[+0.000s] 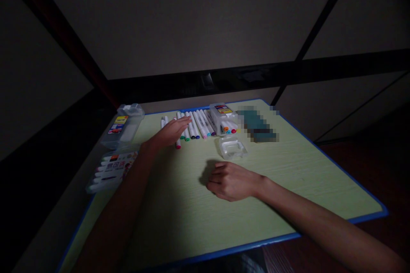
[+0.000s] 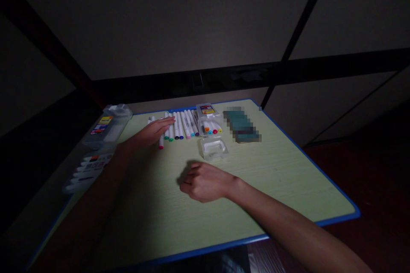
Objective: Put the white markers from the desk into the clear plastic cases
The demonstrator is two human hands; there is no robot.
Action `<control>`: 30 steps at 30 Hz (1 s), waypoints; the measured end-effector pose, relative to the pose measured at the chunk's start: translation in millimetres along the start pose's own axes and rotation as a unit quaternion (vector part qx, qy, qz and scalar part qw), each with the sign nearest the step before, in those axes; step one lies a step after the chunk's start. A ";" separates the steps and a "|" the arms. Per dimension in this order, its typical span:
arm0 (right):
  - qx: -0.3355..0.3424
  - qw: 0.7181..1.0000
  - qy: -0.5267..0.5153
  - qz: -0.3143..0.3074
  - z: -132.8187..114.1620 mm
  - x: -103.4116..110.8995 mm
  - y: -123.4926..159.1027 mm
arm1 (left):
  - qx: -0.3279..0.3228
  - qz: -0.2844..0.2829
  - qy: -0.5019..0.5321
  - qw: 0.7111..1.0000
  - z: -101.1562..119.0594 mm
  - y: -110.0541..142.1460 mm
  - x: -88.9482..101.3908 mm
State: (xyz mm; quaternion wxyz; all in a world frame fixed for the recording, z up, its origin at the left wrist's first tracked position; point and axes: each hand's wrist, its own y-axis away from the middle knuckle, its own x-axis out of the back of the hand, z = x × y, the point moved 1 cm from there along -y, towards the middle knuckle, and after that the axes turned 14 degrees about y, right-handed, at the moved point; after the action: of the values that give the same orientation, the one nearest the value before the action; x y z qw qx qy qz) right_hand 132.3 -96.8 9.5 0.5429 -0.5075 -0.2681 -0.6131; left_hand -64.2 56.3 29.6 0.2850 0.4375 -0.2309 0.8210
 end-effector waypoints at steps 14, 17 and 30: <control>-0.011 0.999 0.021 0.026 1.3 1.7 0.5 | -0.010 0.025 -0.077 0.997 -0.5 2.0 5.7; -0.011 0.999 0.031 0.030 1.9 2.3 1.2 | -0.004 0.013 -0.079 0.997 -6.8 3.2 7.9; -0.016 0.998 0.048 0.041 2.4 1.4 1.3 | -0.027 -0.043 -0.085 0.995 -7.8 3.3 -5.5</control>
State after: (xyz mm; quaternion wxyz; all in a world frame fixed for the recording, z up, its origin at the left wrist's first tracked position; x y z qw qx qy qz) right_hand 134.5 -95.6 11.3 0.5715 -0.4969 -0.2109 -0.6180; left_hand -68.5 57.3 20.4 0.3109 0.5072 -0.2575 0.7614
